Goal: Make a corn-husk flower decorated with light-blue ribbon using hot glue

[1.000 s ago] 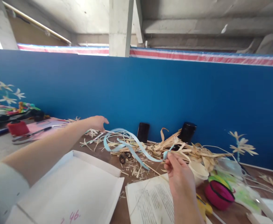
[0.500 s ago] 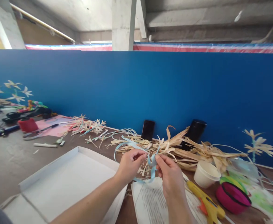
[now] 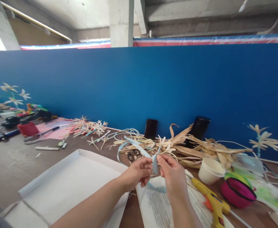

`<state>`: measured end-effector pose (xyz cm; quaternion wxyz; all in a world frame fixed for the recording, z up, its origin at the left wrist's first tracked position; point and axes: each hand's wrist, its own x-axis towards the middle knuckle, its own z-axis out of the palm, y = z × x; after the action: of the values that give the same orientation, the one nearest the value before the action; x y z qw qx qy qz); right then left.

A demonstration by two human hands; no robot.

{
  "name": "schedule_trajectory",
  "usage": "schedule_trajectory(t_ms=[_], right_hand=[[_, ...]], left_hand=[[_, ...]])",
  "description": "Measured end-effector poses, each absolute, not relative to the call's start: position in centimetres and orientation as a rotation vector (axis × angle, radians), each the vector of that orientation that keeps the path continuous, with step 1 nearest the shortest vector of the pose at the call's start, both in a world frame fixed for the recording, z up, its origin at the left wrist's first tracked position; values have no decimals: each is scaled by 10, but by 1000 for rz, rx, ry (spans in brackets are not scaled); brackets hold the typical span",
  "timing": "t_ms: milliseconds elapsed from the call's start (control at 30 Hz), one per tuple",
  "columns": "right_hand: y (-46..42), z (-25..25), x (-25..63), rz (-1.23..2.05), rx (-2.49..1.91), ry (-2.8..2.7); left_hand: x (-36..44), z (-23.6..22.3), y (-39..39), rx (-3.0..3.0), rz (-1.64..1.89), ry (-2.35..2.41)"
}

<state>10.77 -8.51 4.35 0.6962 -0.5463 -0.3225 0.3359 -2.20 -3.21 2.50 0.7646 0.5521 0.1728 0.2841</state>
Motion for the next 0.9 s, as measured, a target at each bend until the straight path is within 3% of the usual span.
schedule_trajectory(t_ms=[300, 533, 700, 900], right_hand=[[-92, 63, 127, 623, -850, -387], [-94, 64, 141, 341, -834, -264], [-93, 62, 149, 198, -852, -224], [-94, 61, 147, 216, -1002, -306]], left_hand=[[-41, 37, -34, 1269, 214, 250], [-81, 61, -21, 1494, -128, 131], [-112, 57, 1, 1491, 76, 129], [-121, 55, 25, 1211, 1015, 475]])
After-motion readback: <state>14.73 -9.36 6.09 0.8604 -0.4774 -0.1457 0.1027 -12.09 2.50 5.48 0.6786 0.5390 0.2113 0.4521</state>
